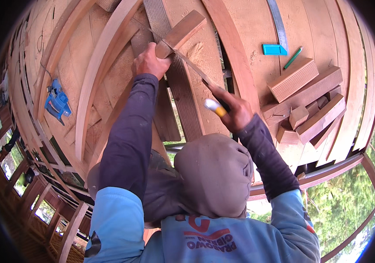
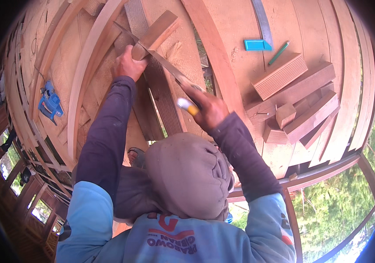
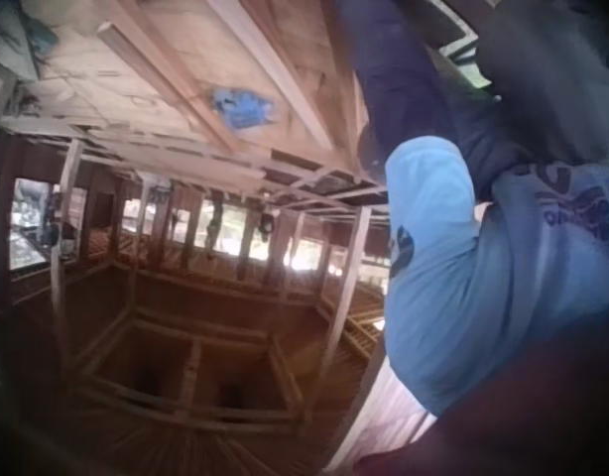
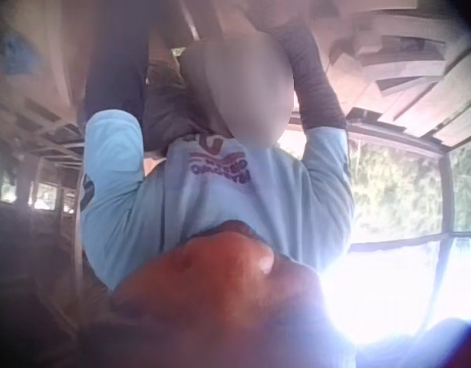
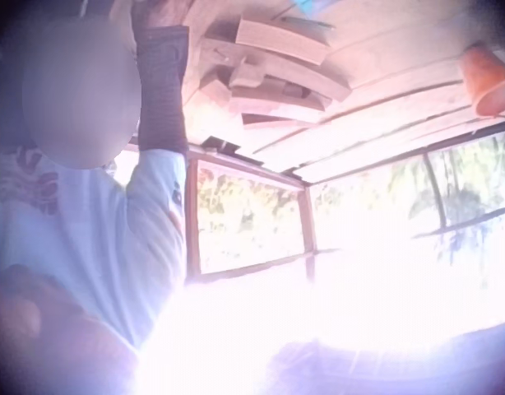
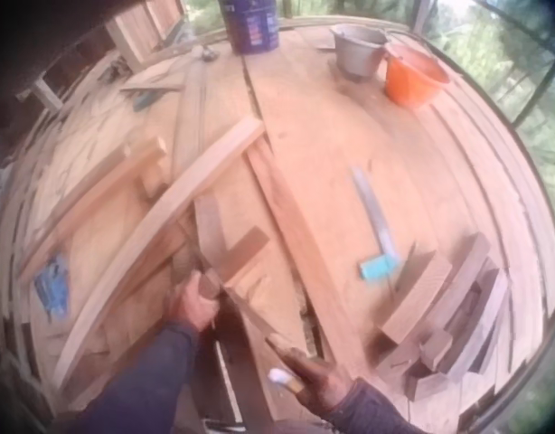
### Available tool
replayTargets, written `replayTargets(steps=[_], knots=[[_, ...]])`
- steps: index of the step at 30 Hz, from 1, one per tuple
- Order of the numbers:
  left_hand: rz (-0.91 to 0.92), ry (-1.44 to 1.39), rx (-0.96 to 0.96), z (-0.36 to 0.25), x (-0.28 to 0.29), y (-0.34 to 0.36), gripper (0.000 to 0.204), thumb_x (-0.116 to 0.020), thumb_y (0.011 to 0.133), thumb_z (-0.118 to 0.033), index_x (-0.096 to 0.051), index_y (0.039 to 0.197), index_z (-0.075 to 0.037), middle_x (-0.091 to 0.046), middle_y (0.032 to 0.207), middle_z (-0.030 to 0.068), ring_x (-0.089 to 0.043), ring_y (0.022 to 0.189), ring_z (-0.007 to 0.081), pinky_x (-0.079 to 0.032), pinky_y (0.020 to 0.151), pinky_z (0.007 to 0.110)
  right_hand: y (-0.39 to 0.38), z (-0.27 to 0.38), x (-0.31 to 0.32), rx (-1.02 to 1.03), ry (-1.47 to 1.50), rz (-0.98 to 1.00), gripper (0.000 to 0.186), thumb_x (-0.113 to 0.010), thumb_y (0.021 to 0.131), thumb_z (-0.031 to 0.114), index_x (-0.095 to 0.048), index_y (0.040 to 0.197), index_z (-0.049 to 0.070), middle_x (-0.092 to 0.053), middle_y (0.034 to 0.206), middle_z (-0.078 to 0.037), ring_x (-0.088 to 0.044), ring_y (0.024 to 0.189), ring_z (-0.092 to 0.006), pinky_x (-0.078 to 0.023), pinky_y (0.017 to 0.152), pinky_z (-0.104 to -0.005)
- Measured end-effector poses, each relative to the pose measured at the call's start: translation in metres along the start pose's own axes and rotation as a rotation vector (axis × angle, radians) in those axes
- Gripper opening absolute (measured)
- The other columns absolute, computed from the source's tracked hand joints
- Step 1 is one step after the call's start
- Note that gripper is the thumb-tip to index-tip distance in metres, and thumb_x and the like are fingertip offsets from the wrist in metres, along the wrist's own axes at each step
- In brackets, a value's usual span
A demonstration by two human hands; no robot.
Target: The person uses a hand saw to cut a piece of wood on a wooden floor. They then use a pencil and square to mark another piece of wood.
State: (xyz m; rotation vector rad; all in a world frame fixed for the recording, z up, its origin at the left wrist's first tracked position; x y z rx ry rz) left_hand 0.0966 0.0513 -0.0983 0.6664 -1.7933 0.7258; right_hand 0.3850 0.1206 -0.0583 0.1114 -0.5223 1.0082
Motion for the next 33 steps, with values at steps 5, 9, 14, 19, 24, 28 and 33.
replayTargets(steps=[5, 9, 14, 19, 24, 28, 33], knots=[[-0.05, 0.06, 0.067, 0.007, 0.005, -0.007, 0.055, -0.083, 0.076, -0.051, -0.064, 0.111, -0.012, -0.076, 0.096, 0.0216, -0.073, 0.092, 0.0446, -0.056, 0.082, 0.054, -0.106, -0.001, 0.059, -0.064, -0.107, 0.014, 0.052, -0.084, 0.085, 0.014, -0.07, 0.135, 0.015, -0.075, 0.095, -0.018, -0.076, 0.085, -0.0342, -0.061, 0.074, -0.043], [-0.112, -0.015, -0.021, 0.001, -0.015, -0.003, 0.059, -0.083, 0.075, -0.048, -0.062, 0.114, -0.008, -0.075, 0.103, 0.0232, -0.071, 0.098, 0.0459, -0.055, 0.084, 0.056, 0.039, 0.003, -0.012, -0.03, -0.018, 0.0, 0.046, -0.076, 0.091, 0.01, -0.066, 0.136, 0.01, -0.073, 0.114, -0.02, -0.073, 0.101, -0.0363, -0.058, 0.085, -0.042], [-0.012, 0.052, 0.045, 0.009, -0.007, -0.004, 0.059, -0.083, 0.076, -0.051, -0.063, 0.115, -0.011, -0.076, 0.103, 0.0214, -0.072, 0.098, 0.0446, -0.056, 0.086, 0.055, 0.003, 0.009, 0.002, -0.017, 0.028, 0.064, 0.049, -0.077, 0.092, 0.008, -0.064, 0.138, 0.003, -0.074, 0.121, -0.02, -0.074, 0.11, -0.0334, -0.059, 0.095, -0.038], [-0.001, 0.058, 0.119, 0.005, 0.006, -0.004, 0.057, -0.082, 0.078, -0.048, -0.064, 0.118, -0.012, -0.076, 0.103, 0.02, -0.073, 0.098, 0.0431, -0.056, 0.087, 0.054, -0.091, -0.005, 0.047, -0.039, -0.084, -0.022, 0.045, -0.083, 0.088, 0.017, -0.071, 0.131, 0.009, -0.077, 0.102, -0.018, -0.077, 0.092, -0.0339, -0.062, 0.079, -0.0411], [-0.05, 0.04, 0.037, -0.003, -0.01, -0.008, 0.05, -0.076, 0.078, -0.034, -0.062, 0.121, -0.011, -0.075, 0.109, 0.0215, -0.071, 0.103, 0.0446, -0.055, 0.09, 0.054, 0.07, 0.016, -0.021, 0.121, 0.046, -0.063, 0.047, -0.074, 0.092, 0.015, -0.064, 0.138, 0.015, -0.074, 0.107, -0.019, -0.072, 0.092, -0.0393, -0.058, 0.079, -0.0456], [0.008, 0.068, 0.088, 0.001, -0.002, -0.015, 0.048, -0.078, 0.078, -0.036, -0.062, 0.117, -0.012, -0.074, 0.107, 0.0221, -0.071, 0.102, 0.0442, -0.055, 0.088, 0.054, 0.0, 0.008, 0.002, 0.082, 0.073, -0.072, 0.049, -0.078, 0.09, 0.016, -0.066, 0.137, 0.012, -0.074, 0.107, -0.021, -0.074, 0.094, -0.0384, -0.059, 0.08, -0.0442], [-0.053, -0.024, 0.069, 0.01, 0.002, -0.007, 0.053, -0.081, 0.077, -0.044, -0.064, 0.115, -0.011, -0.075, 0.104, 0.0217, -0.071, 0.098, 0.0462, -0.054, 0.085, 0.055, -0.081, -0.006, 0.04, -0.065, -0.055, 0.006, 0.045, -0.082, 0.089, 0.018, -0.07, 0.132, 0.012, -0.075, 0.094, -0.019, -0.076, 0.084, -0.0352, -0.06, 0.074, -0.0432]])
Point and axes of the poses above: each hand's wrist, its own y-axis towards the middle knuckle, its own x-axis out of the back of the hand, z = x × y, the point moved 6 cm from there along y, towards the middle knuckle
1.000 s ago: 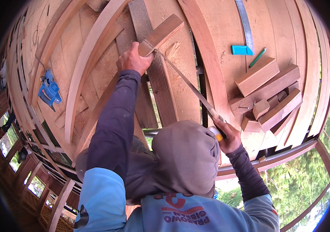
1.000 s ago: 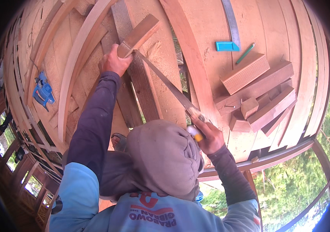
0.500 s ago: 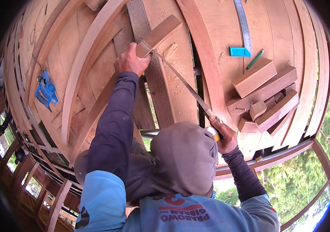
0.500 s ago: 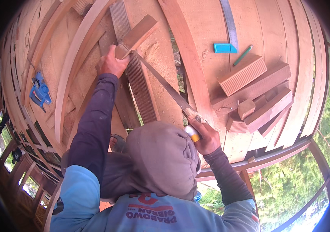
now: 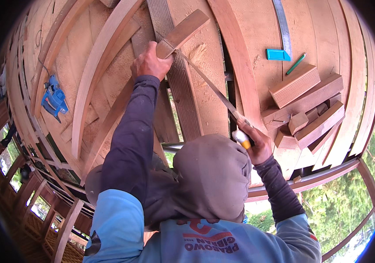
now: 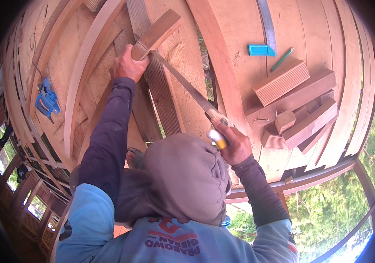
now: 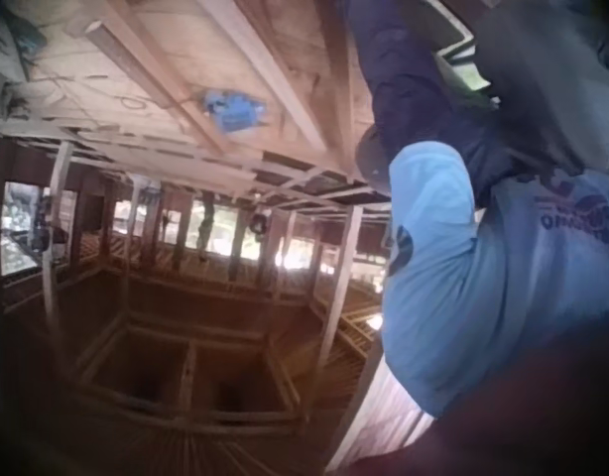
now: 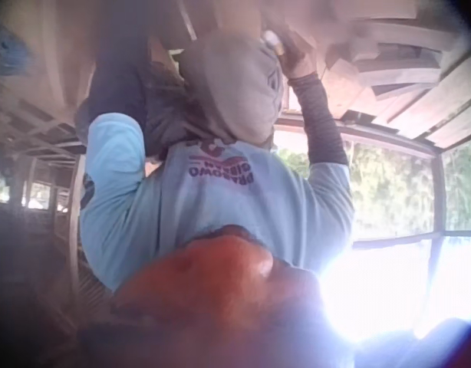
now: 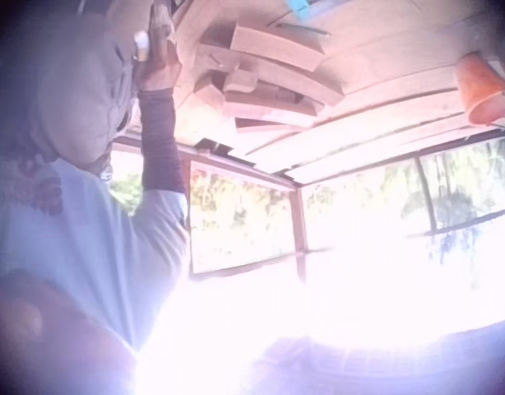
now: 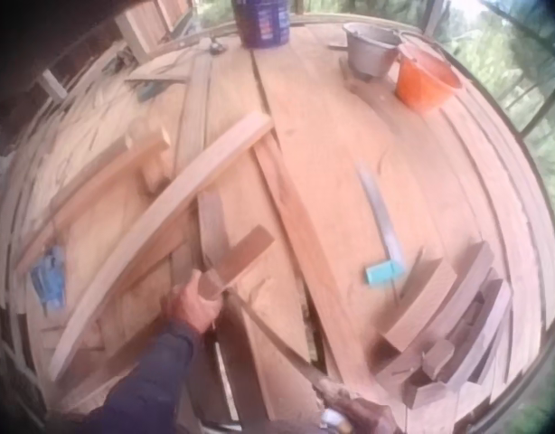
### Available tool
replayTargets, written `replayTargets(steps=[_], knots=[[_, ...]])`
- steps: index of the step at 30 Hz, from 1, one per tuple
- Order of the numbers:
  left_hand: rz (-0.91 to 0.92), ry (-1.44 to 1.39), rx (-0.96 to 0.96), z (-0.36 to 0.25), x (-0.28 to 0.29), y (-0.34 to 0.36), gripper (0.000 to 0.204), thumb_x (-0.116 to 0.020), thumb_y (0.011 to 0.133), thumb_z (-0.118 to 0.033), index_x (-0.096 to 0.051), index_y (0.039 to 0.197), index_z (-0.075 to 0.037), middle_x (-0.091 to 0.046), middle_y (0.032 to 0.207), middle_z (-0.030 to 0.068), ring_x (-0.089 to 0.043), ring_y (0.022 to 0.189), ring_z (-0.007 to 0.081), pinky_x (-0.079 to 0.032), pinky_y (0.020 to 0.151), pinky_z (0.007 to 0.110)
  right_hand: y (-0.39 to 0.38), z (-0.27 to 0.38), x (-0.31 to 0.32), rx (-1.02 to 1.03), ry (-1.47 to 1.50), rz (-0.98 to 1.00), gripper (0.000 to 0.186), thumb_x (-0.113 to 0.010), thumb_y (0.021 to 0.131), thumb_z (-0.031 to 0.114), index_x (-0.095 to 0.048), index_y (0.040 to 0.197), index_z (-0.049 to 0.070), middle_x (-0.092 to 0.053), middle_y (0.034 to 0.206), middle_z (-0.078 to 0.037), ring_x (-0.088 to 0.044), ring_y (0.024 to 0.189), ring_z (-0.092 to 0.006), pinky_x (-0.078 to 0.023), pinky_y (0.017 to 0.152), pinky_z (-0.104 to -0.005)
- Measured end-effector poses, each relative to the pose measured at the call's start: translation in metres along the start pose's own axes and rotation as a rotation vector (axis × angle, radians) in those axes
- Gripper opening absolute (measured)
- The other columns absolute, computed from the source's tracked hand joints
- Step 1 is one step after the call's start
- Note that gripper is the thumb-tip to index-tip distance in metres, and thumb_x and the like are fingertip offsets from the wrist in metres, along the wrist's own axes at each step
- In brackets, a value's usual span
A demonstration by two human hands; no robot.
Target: The person uses a hand saw to cut a piece of wood on a wooden floor. They then use a pencil and square to mark another piece of wood.
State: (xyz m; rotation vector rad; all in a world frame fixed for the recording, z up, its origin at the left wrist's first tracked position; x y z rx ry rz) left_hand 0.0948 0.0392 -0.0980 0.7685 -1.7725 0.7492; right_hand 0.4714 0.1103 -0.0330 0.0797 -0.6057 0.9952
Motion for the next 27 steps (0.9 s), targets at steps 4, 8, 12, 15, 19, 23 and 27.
replayTargets(steps=[4, 8, 12, 15, 19, 23, 27], knots=[[-0.068, 0.075, -0.041, -0.013, -0.008, 0.0, 0.046, -0.079, 0.079, -0.038, -0.063, 0.112, -0.012, -0.076, 0.105, 0.018, -0.073, 0.097, 0.0415, -0.056, 0.088, 0.053, 0.135, 0.023, -0.051, 0.162, 0.075, -0.045, 0.046, -0.077, 0.09, 0.01, -0.066, 0.135, 0.008, -0.074, 0.109, -0.021, -0.074, 0.098, -0.0365, -0.058, 0.085, -0.041], [-0.047, 0.108, -0.028, -0.014, -0.003, -0.006, 0.047, -0.079, 0.078, -0.035, -0.062, 0.116, -0.013, -0.075, 0.107, 0.018, -0.072, 0.1, 0.0408, -0.056, 0.087, 0.053, 0.103, 0.017, -0.049, 0.137, 0.1, -0.034, 0.052, -0.079, 0.088, 0.014, -0.064, 0.138, 0.015, -0.073, 0.101, -0.02, -0.072, 0.088, -0.0394, -0.058, 0.074, -0.0456], [0.008, 0.062, 0.025, -0.003, 0.002, -0.005, 0.049, -0.081, 0.077, -0.036, -0.062, 0.116, -0.013, -0.076, 0.106, 0.0182, -0.073, 0.099, 0.0409, -0.057, 0.086, 0.053, -0.023, -0.008, 0.002, 0.001, -0.038, 0.002, 0.05, -0.085, 0.086, 0.018, -0.07, 0.134, 0.011, -0.075, 0.093, -0.019, -0.076, 0.081, -0.0326, -0.06, 0.073, -0.0419], [-0.062, 0.062, -0.01, 0.0, -0.008, -0.004, 0.051, -0.082, 0.076, -0.039, -0.063, 0.115, -0.013, -0.076, 0.104, 0.0179, -0.073, 0.097, 0.0413, -0.056, 0.086, 0.053, 0.018, -0.015, -0.02, 0.083, 0.013, -0.082, 0.049, -0.082, 0.086, 0.012, -0.07, 0.133, 0.012, -0.075, 0.095, -0.018, -0.075, 0.081, -0.0337, -0.06, 0.073, -0.0424], [-0.103, 0.133, -0.059, -0.012, -0.014, 0.005, 0.051, -0.084, 0.077, -0.043, -0.063, 0.112, -0.013, -0.076, 0.103, 0.0177, -0.073, 0.096, 0.0416, -0.056, 0.086, 0.054, 0.142, 0.028, -0.057, 0.112, 0.08, -0.035, 0.046, -0.076, 0.091, 0.005, -0.066, 0.136, 0.005, -0.075, 0.118, -0.02, -0.075, 0.106, -0.0353, -0.059, 0.093, -0.0384], [-0.09, 0.083, -0.045, -0.011, -0.005, -0.01, 0.049, -0.083, 0.077, -0.042, -0.063, 0.111, -0.013, -0.076, 0.102, 0.018, -0.073, 0.096, 0.0412, -0.056, 0.084, 0.054, 0.076, 0.005, -0.045, 0.065, 0.048, 0.041, 0.047, -0.077, 0.091, 0.008, -0.065, 0.136, 0.003, -0.074, 0.12, -0.022, -0.074, 0.108, -0.0362, -0.059, 0.092, -0.0396], [-0.102, 0.104, 0.002, -0.004, 0.001, -0.011, 0.049, -0.084, 0.076, -0.042, -0.064, 0.109, -0.012, -0.076, 0.102, 0.0172, -0.073, 0.096, 0.0406, -0.056, 0.082, 0.053, -0.031, -0.017, -0.005, -0.022, -0.003, -0.042, 0.049, -0.085, 0.085, 0.018, -0.072, 0.132, 0.014, -0.076, 0.095, -0.019, -0.077, 0.086, -0.0341, -0.061, 0.075, -0.0408]])
Point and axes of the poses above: each hand's wrist, its own y-axis towards the middle knuckle, its own x-axis out of the back of the hand, z = x × y, the point moved 6 cm from there along y, towards the middle knuckle
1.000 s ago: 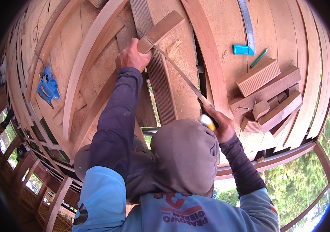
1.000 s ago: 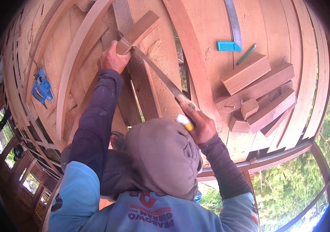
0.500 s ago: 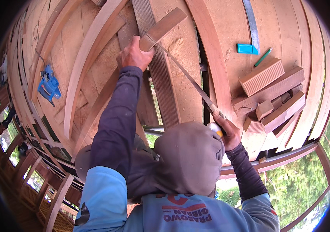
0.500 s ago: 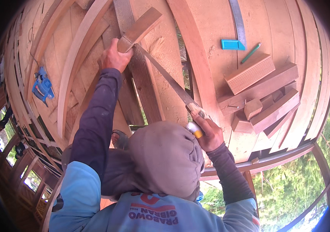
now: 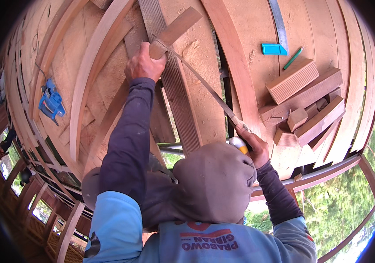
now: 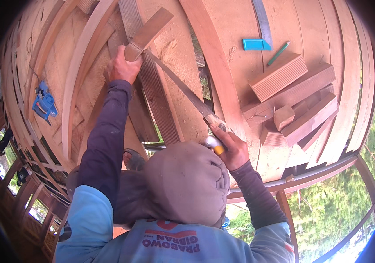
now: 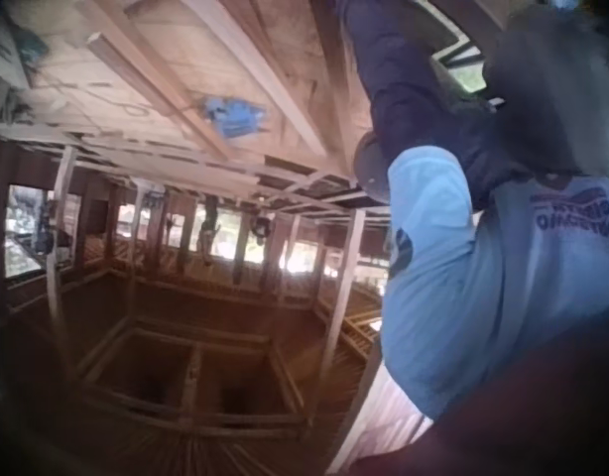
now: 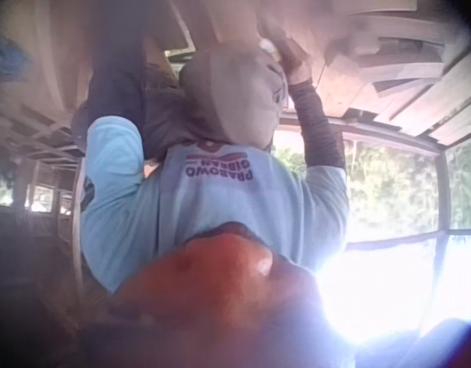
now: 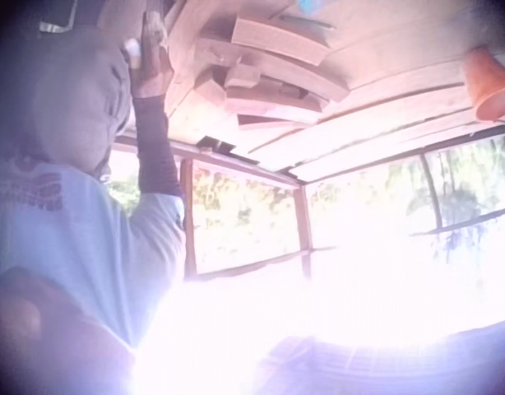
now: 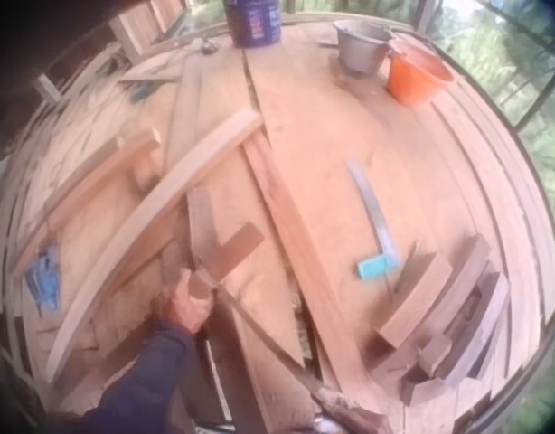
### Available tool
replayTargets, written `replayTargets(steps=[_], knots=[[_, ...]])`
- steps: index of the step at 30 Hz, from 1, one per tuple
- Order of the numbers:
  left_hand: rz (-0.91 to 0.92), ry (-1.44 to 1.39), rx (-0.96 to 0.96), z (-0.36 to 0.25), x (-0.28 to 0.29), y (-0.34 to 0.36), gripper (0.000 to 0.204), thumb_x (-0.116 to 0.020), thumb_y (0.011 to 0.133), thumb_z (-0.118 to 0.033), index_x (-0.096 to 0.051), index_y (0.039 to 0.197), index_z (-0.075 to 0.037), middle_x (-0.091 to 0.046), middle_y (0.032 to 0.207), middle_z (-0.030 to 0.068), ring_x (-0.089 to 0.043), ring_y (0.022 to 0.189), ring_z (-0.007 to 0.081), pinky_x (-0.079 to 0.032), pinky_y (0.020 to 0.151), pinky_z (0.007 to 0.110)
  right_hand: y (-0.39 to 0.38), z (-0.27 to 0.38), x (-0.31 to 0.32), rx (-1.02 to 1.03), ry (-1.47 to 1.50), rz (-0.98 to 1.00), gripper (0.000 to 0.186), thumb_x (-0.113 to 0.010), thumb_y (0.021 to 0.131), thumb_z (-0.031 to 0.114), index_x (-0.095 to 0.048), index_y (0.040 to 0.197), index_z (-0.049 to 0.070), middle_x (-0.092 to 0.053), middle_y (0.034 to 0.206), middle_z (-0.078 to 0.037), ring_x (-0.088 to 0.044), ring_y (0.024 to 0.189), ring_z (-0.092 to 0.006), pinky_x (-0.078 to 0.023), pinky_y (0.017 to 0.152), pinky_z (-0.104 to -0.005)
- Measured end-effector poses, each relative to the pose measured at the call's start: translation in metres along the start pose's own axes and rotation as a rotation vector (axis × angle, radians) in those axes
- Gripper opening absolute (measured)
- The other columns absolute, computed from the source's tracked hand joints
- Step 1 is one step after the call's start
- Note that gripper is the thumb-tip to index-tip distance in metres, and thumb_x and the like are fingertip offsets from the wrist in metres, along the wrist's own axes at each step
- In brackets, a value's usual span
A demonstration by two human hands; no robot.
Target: The person uses a hand saw to cut a piece of wood on a wooden floor. They then use a pencil and square to mark another piece of wood.
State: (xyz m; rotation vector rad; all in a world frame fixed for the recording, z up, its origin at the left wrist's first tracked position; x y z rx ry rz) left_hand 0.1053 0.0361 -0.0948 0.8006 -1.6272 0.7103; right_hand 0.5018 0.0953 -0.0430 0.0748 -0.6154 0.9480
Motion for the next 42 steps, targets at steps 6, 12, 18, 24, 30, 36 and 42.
replayTargets(steps=[6, 12, 18, 24, 30, 36, 42], knots=[[-0.007, -0.008, -0.027, -0.02, -0.004, 0.0, 0.052, -0.083, 0.075, -0.043, -0.064, 0.112, -0.011, -0.075, 0.105, 0.019, -0.072, 0.096, 0.0425, -0.056, 0.082, 0.053, 0.161, 0.038, -0.056, 0.221, 0.108, -0.086, 0.046, -0.076, 0.09, 0.015, -0.067, 0.134, 0.017, -0.074, 0.095, -0.018, -0.073, 0.083, -0.0376, -0.057, 0.07, -0.047], [0.003, -0.02, -0.003, -0.002, 0.001, 0.002, 0.051, -0.084, 0.076, -0.044, -0.064, 0.111, -0.012, -0.075, 0.104, 0.0177, -0.073, 0.095, 0.0426, -0.056, 0.082, 0.054, 0.035, 0.012, -0.014, 0.049, 0.032, -0.001, 0.049, -0.082, 0.085, 0.012, -0.071, 0.133, 0.013, -0.074, 0.094, -0.021, -0.075, 0.084, -0.0354, -0.059, 0.073, -0.044], [-0.053, -0.056, -0.05, -0.012, -0.004, -0.003, 0.048, -0.086, 0.074, -0.038, -0.064, 0.109, -0.013, -0.075, 0.101, 0.0168, -0.073, 0.094, 0.0405, -0.057, 0.08, 0.052, 0.089, 0.013, -0.038, 0.122, 0.052, -0.099, 0.049, -0.081, 0.087, 0.015, -0.069, 0.135, 0.019, -0.077, 0.103, -0.015, -0.076, 0.087, -0.0341, -0.061, 0.074, -0.0422], [-0.062, -0.057, -0.049, -0.005, -0.007, -0.005, 0.046, -0.082, 0.077, -0.043, -0.063, 0.107, -0.012, -0.076, 0.102, 0.0165, -0.072, 0.094, 0.0421, -0.056, 0.083, 0.054, 0.113, 0.034, -0.043, 0.132, 0.084, 0.059, 0.049, -0.08, 0.089, 0.011, -0.066, 0.135, 0.002, -0.076, 0.114, -0.021, -0.076, 0.104, -0.0348, -0.06, 0.092, -0.0395], [0.031, 0.002, 0.022, -0.004, 0.004, -0.001, 0.047, -0.081, 0.077, -0.042, -0.063, 0.109, -0.013, -0.076, 0.102, 0.0166, -0.073, 0.095, 0.042, -0.056, 0.084, 0.053, 0.032, 0.005, 0.001, 0.039, 0.03, -0.008, 0.049, -0.084, 0.086, 0.018, -0.07, 0.133, 0.014, -0.076, 0.105, -0.019, -0.077, 0.091, -0.0331, -0.062, 0.079, -0.0423], [0.009, -0.032, -0.022, -0.005, -0.01, 0.002, 0.046, -0.079, 0.078, -0.041, -0.064, 0.113, -0.014, -0.075, 0.104, 0.0194, -0.071, 0.099, 0.0452, -0.054, 0.084, 0.056, 0.158, 0.047, -0.063, 0.173, 0.103, 0.002, 0.049, -0.079, 0.089, 0.011, -0.066, 0.136, 0.007, -0.075, 0.116, -0.02, -0.075, 0.103, -0.0358, -0.06, 0.088, -0.0405], [0.085, -0.11, 0.031, 0.012, -0.013, 0.007, 0.045, -0.08, 0.08, -0.041, -0.063, 0.111, -0.013, -0.075, 0.109, 0.015, -0.072, 0.103, 0.0423, -0.056, 0.087, 0.054, -0.006, 0.011, 0.017, -0.042, -0.004, 0.091, 0.051, -0.083, 0.087, 0.017, -0.068, 0.135, 0.011, -0.075, 0.101, -0.021, -0.076, 0.091, -0.0359, -0.061, 0.075, -0.043]])
Point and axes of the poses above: each hand's wrist, its own y-axis towards the middle knuckle, its own x-axis out of the back of the hand, z = x × y, the point moved 6 cm from there along y, towards the middle knuckle
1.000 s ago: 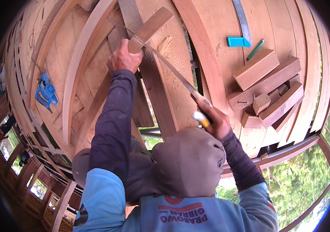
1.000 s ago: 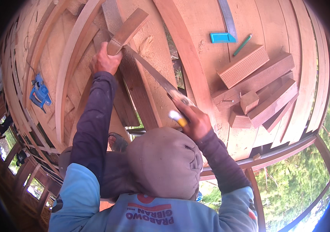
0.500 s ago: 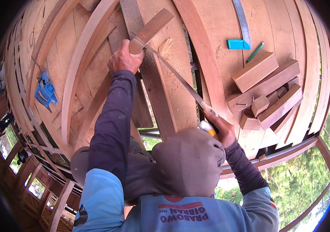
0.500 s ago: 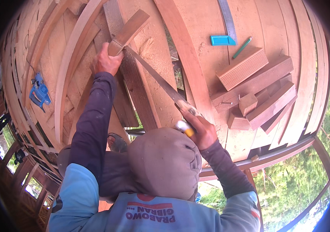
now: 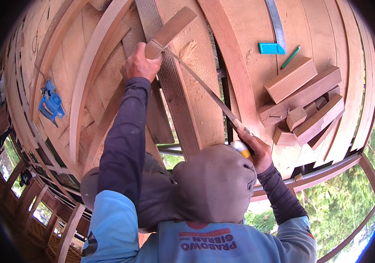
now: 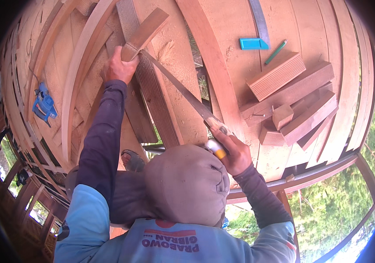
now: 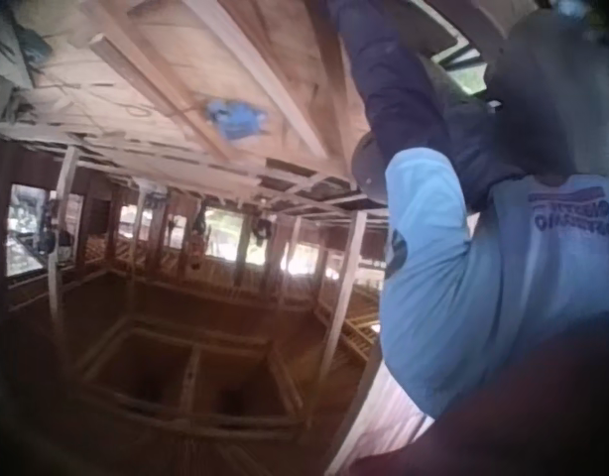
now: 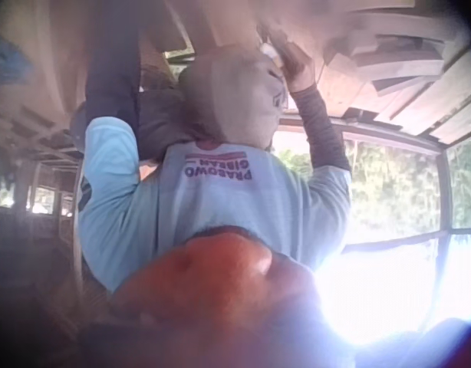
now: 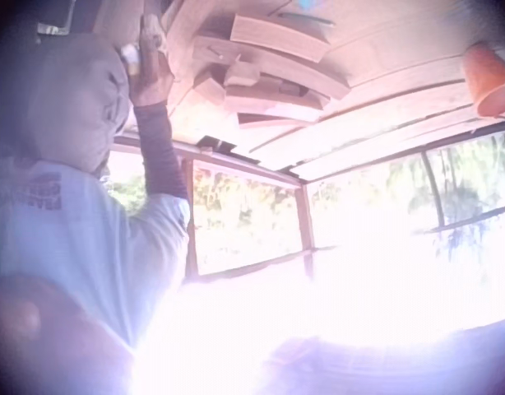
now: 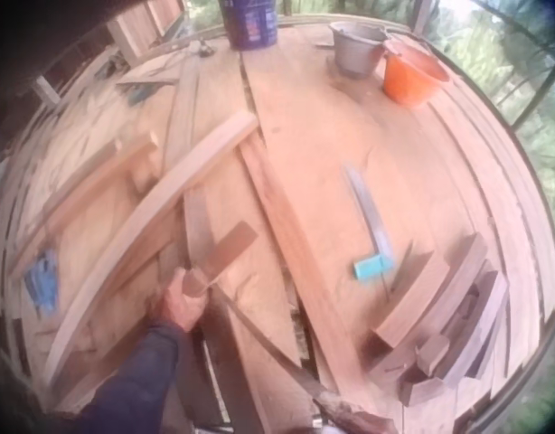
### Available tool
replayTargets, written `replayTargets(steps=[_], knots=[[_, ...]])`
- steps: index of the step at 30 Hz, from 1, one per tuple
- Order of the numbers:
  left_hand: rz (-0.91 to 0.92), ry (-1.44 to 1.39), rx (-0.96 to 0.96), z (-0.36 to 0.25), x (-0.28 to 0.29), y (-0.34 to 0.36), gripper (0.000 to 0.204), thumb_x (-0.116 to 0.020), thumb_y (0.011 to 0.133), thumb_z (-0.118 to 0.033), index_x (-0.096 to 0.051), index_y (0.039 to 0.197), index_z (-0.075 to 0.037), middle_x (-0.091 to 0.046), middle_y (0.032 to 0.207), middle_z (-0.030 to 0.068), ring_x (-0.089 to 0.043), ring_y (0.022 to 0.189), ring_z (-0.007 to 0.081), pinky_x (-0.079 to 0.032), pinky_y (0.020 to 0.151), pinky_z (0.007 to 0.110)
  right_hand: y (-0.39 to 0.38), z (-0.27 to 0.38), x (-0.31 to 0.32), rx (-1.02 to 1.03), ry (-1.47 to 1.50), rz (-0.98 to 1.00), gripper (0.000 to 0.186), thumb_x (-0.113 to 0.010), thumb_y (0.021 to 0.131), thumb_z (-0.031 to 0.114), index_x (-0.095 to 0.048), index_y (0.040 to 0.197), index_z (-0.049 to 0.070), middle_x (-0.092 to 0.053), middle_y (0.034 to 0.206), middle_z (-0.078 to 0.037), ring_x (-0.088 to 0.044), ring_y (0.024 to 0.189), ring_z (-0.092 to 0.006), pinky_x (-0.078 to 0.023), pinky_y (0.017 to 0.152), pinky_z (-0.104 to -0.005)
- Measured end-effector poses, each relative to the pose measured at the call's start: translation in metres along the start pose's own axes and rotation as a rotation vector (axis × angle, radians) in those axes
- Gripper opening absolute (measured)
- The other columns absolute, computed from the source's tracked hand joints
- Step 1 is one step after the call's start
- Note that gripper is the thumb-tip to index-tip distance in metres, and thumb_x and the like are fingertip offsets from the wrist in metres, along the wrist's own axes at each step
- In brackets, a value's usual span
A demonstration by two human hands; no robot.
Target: The person uses a hand saw to cut a piece of wood on a wooden floor. They then use a pencil and square to mark another piece of wood.
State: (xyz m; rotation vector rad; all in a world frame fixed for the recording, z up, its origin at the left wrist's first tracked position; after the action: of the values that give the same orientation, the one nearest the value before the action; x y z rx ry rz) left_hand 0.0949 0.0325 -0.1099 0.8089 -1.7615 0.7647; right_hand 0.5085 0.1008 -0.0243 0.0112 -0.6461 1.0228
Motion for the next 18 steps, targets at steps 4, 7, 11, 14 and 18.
replayTargets(steps=[4, 7, 11, 14, 18], knots=[[-0.042, -0.01, -0.023, -0.01, 0.001, -0.001, 0.048, -0.082, 0.077, -0.039, -0.063, 0.114, -0.013, -0.075, 0.112, 0.0158, -0.072, 0.103, 0.0426, -0.056, 0.086, 0.055, 0.092, 0.017, -0.029, 0.175, 0.051, -0.12, 0.045, -0.079, 0.09, 0.013, -0.069, 0.133, 0.015, -0.076, 0.101, -0.017, -0.075, 0.086, -0.0364, -0.06, 0.075, -0.0437], [-0.087, 0.048, -0.092, -0.024, 0.003, 0.008, 0.048, -0.082, 0.075, -0.036, -0.064, 0.111, -0.01, -0.076, 0.109, 0.0177, -0.072, 0.102, 0.0427, -0.055, 0.087, 0.054, 0.178, 0.042, -0.061, 0.234, 0.07, -0.168, 0.045, -0.077, 0.09, 0.018, -0.066, 0.134, 0.017, -0.074, 0.099, -0.019, -0.071, 0.084, -0.0409, -0.057, 0.072, -0.0483], [-0.051, -0.109, -0.079, 0.003, -0.004, 0.007, 0.05, -0.083, 0.074, -0.038, -0.065, 0.11, -0.009, -0.076, 0.106, 0.019, -0.072, 0.102, 0.0424, -0.055, 0.087, 0.053, 0.11, 0.028, -0.042, 0.221, 0.086, -0.13, 0.049, -0.079, 0.091, 0.02, -0.066, 0.137, 0.015, -0.073, 0.095, -0.02, -0.073, 0.084, -0.0403, -0.057, 0.071, -0.0479], [-0.019, -0.156, -0.047, 0.013, -0.004, 0.011, 0.052, -0.084, 0.074, -0.041, -0.066, 0.111, -0.009, -0.076, 0.105, 0.0203, -0.072, 0.1, 0.043, -0.055, 0.086, 0.053, 0.009, -0.002, 0.001, 0.083, -0.007, -0.045, 0.053, -0.085, 0.085, 0.017, -0.069, 0.135, 0.011, -0.076, 0.106, -0.021, -0.076, 0.094, -0.0375, -0.062, 0.084, -0.0434], [-0.033, -0.056, -0.055, -0.008, 0.001, 0.006, 0.053, -0.083, 0.076, -0.046, -0.066, 0.111, -0.009, -0.076, 0.103, 0.0201, -0.072, 0.099, 0.0427, -0.056, 0.086, 0.054, 0.087, 0.008, -0.031, 0.118, 0.039, -0.096, 0.05, -0.08, 0.087, 0.011, -0.068, 0.135, 0.016, -0.076, 0.107, -0.019, -0.075, 0.093, -0.0357, -0.061, 0.079, -0.0435]])
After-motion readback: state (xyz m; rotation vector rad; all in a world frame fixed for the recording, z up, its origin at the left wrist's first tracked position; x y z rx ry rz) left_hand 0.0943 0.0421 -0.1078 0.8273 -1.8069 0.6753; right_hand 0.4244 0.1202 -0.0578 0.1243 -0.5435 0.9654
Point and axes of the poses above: each hand's wrist, its own y-axis towards the middle knuckle, its own x-axis out of the back of the hand, z = x × y, the point moved 6 cm from there along y, towards the middle knuckle
